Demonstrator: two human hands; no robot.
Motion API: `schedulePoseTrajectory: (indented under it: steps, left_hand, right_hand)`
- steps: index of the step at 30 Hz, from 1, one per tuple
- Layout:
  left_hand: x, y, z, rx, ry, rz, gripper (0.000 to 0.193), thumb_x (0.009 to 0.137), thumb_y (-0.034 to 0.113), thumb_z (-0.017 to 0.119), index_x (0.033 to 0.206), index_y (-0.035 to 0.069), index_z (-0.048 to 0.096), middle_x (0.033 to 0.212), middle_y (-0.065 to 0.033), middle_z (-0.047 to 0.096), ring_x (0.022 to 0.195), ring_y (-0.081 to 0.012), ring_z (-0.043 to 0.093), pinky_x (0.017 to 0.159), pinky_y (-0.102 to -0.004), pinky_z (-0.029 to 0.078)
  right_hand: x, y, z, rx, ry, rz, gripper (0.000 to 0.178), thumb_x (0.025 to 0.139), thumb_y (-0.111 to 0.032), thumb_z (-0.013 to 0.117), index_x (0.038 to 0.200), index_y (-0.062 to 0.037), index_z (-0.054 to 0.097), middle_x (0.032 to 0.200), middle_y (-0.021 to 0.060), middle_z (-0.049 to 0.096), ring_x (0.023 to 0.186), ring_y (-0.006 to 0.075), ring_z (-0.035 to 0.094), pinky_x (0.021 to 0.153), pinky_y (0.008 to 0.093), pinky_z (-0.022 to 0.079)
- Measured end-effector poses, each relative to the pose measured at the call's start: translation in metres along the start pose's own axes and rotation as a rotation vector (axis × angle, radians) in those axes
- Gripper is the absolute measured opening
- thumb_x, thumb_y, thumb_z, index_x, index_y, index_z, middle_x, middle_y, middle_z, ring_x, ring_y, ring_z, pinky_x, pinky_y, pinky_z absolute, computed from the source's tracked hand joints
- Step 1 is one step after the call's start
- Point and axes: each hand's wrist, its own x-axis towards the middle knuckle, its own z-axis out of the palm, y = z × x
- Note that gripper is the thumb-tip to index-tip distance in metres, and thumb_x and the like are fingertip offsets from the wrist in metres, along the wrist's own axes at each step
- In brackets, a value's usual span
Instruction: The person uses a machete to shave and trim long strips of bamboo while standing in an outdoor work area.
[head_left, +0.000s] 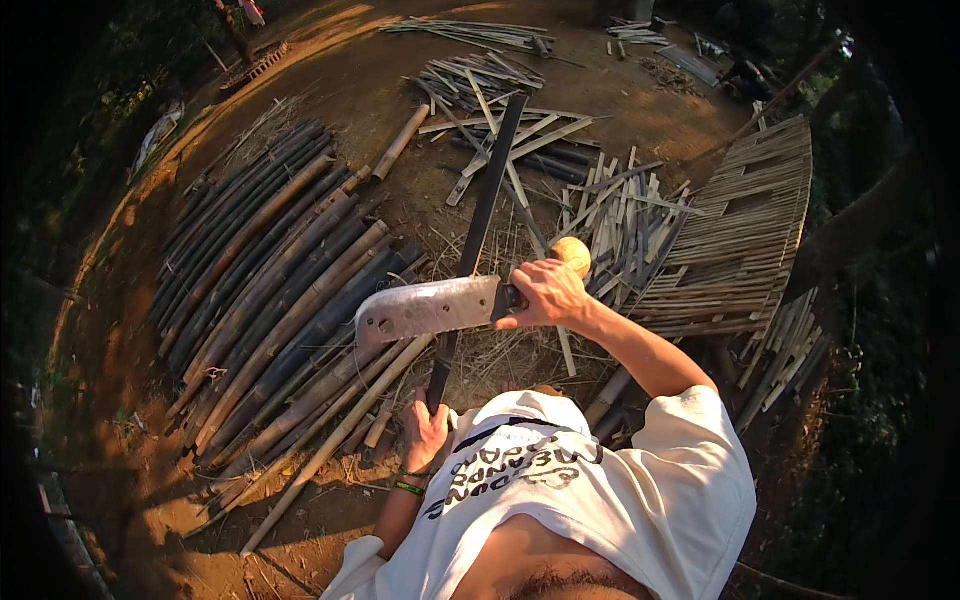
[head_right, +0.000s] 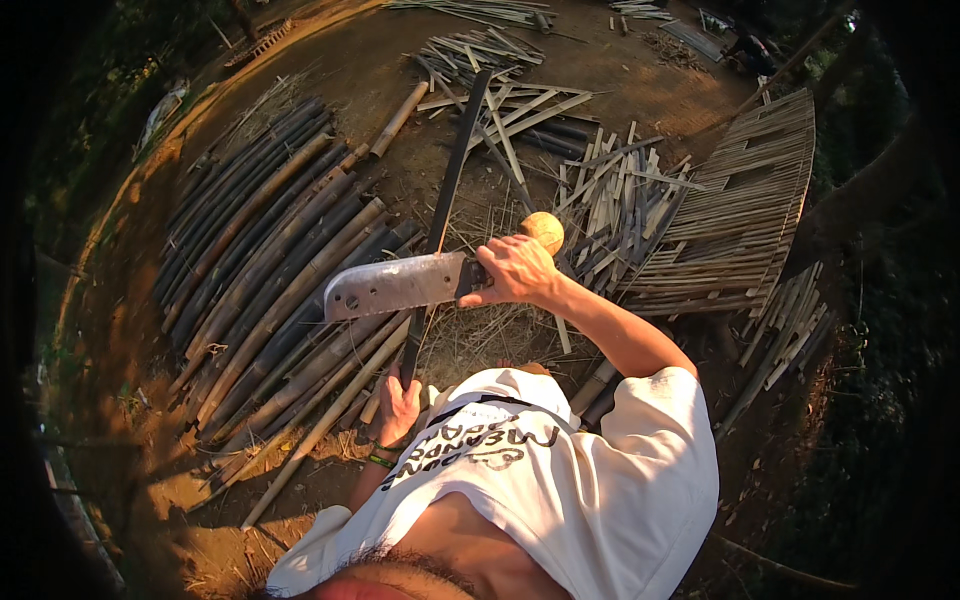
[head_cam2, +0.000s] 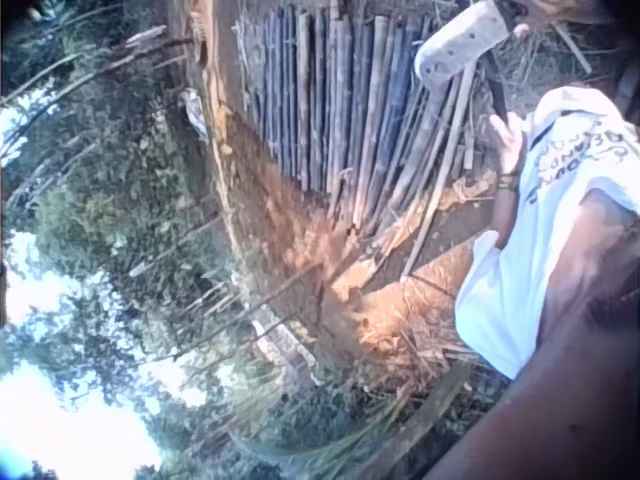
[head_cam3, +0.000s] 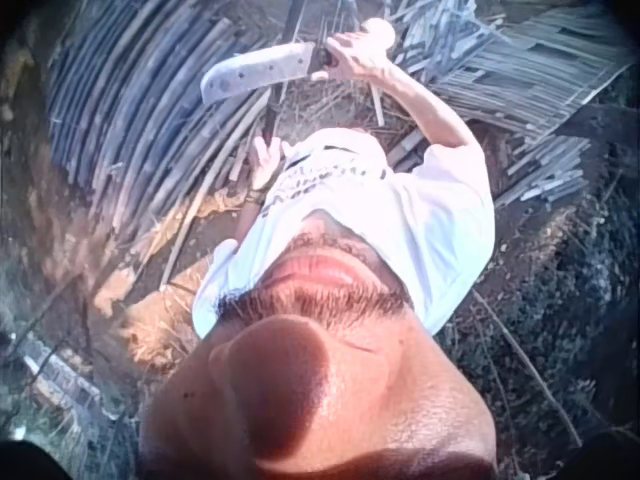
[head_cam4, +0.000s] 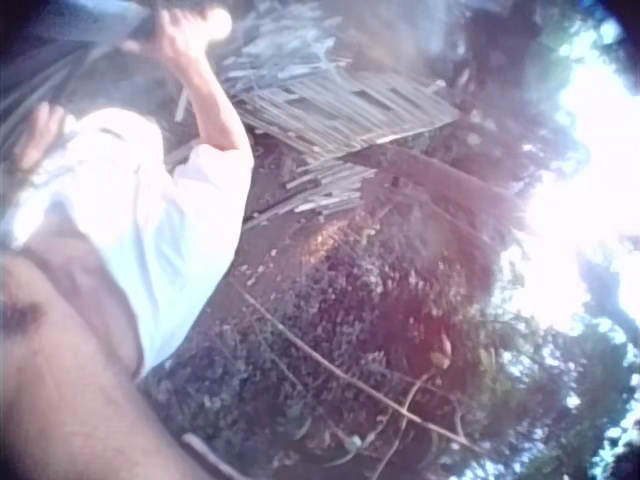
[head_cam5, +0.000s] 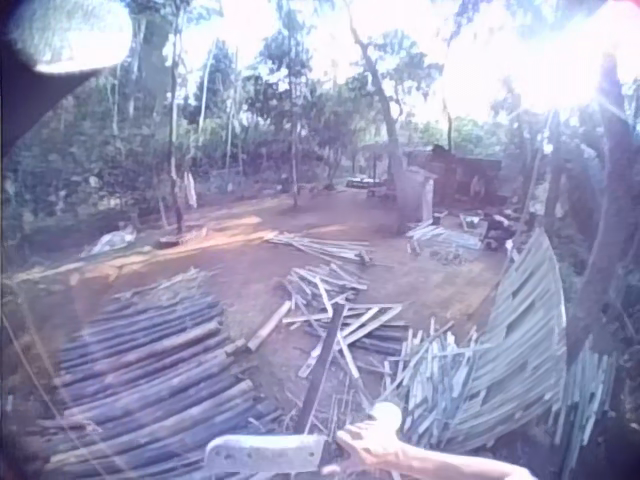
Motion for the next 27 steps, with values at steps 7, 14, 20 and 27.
schedulePoseTrajectory:
  steps: [7,14,20,27]
  left_hand:
    - [0.002,-0.001,0.001,0.077,-0.008,-0.007,0.011,0.084,0.007,0.063,0.090,0.008,0.055,0.117,-0.0300,0.053,0.073,-0.0368,0.054,0.060,-0.0427,0.046]
    - [0.037,0.002,-0.011,-0.016,0.015,-0.037,0.010,0.084,0.007,0.061,0.091,0.009,0.054,0.089,-0.0214,0.045,0.065,-0.0369,0.049,0.054,-0.0453,0.042]
    - [0.034,0.032,-0.049,-0.647,-0.256,-0.718,0.027,0.082,0.017,0.064,0.097,-0.002,0.053,0.064,-0.0184,0.054,0.059,-0.0385,0.055,0.056,-0.0451,0.042]
    - [0.047,0.037,-0.048,-0.658,-0.306,-0.792,0.022,0.083,0.017,0.066,0.095,0.003,0.055,0.071,-0.0170,0.057,0.063,-0.0353,0.055,0.061,-0.0450,0.043]
  right_hand:
    - [0.001,0.003,-0.005,0.052,0.006,0.173,0.075,0.077,-0.078,0.060,0.073,-0.0041,0.052,0.062,0.0105,0.056,0.057,0.0292,0.062,0.054,0.0414,0.049]
    - [0.025,0.040,-0.024,-0.109,0.077,-0.162,0.083,0.069,-0.083,0.062,0.083,-0.0015,0.059,0.068,0.0093,0.057,0.061,0.0278,0.062,0.058,0.0388,0.050]
    - [0.065,0.162,-0.118,-0.332,0.277,0.676,0.081,0.083,-0.081,0.049,0.088,-0.0020,0.068,0.072,0.0149,0.067,0.071,0.0321,0.068,0.070,0.0470,0.053]
    - [0.037,0.179,-0.147,0.245,0.491,0.971,0.071,0.085,-0.073,0.053,0.079,-0.0029,0.064,0.068,0.0073,0.063,0.063,0.0217,0.062,0.063,0.0387,0.049]
